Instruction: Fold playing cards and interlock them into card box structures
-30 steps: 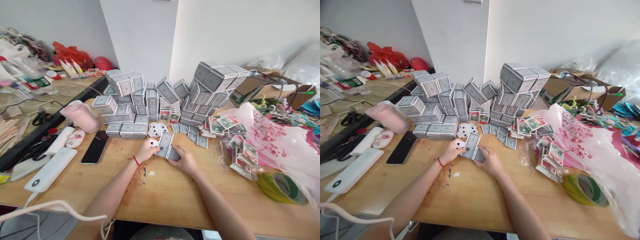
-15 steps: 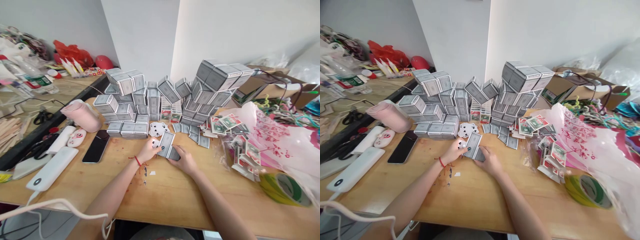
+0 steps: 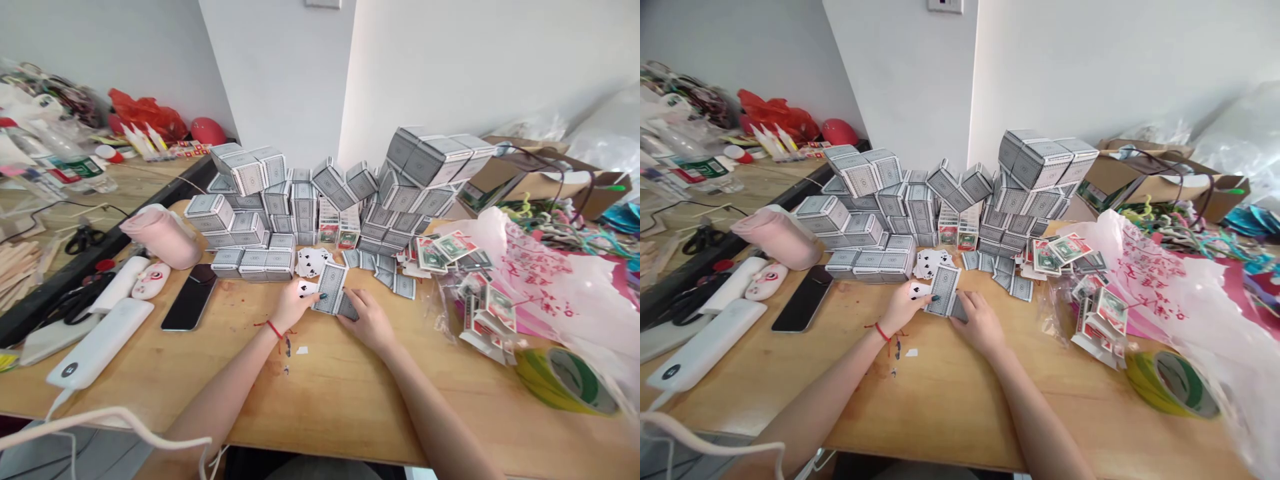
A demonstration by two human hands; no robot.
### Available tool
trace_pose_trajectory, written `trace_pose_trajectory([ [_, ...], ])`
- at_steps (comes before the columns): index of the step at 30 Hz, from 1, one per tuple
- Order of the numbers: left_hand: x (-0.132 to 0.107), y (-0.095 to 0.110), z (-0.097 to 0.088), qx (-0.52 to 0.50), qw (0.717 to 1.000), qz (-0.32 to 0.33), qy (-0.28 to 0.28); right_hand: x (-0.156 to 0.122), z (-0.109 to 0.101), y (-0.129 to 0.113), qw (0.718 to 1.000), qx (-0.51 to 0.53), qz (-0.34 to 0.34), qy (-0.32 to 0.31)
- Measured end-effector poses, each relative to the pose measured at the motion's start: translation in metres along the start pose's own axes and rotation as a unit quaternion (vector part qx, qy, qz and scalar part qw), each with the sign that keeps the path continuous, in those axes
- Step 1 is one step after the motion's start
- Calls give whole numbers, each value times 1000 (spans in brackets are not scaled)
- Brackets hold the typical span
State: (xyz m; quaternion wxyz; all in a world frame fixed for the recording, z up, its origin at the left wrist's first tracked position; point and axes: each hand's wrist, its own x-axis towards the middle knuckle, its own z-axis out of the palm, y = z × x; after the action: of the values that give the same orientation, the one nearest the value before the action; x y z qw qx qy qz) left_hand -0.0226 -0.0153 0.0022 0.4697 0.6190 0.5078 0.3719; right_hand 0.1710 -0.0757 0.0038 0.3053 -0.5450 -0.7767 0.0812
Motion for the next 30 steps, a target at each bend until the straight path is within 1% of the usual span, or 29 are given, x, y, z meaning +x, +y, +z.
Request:
trace_pose_trajectory([
  [3, -1, 0, 2, -27, 999, -13, -16, 0, 1, 0, 1000, -1, -3, 5],
  [7, -3, 2, 6, -45, 999, 11, -27, -1, 3, 3, 1000, 11, -2, 15],
  [9, -4, 3, 5, -54, 998, 12, -34, -2, 4, 3, 1000, 26, -3, 11],
  [14, -2, 4, 0, -98, 993, -17, -67, -5, 5, 2, 998, 54, -18, 2],
  [18, -1, 6, -2, -117, 990, -46, -69, -7, 8, 2, 999, 40, -33, 10],
  [23, -1, 6, -1, -115, 989, -45, -84, -5, 7, 2, 999, 42, -28, 10],
  [25, 0, 2, -1, -99, 992, -26, -79, -4, 5, 1, 999, 48, -21, 5],
  [28, 1, -2, -2, -58, 997, 5, -49, -3, 3, 0, 999, 53, -11, -2],
  [30, 2, -4, -3, -35, 999, 14, -31, -2, 2, -1, 998, 55, -2, -6],
])
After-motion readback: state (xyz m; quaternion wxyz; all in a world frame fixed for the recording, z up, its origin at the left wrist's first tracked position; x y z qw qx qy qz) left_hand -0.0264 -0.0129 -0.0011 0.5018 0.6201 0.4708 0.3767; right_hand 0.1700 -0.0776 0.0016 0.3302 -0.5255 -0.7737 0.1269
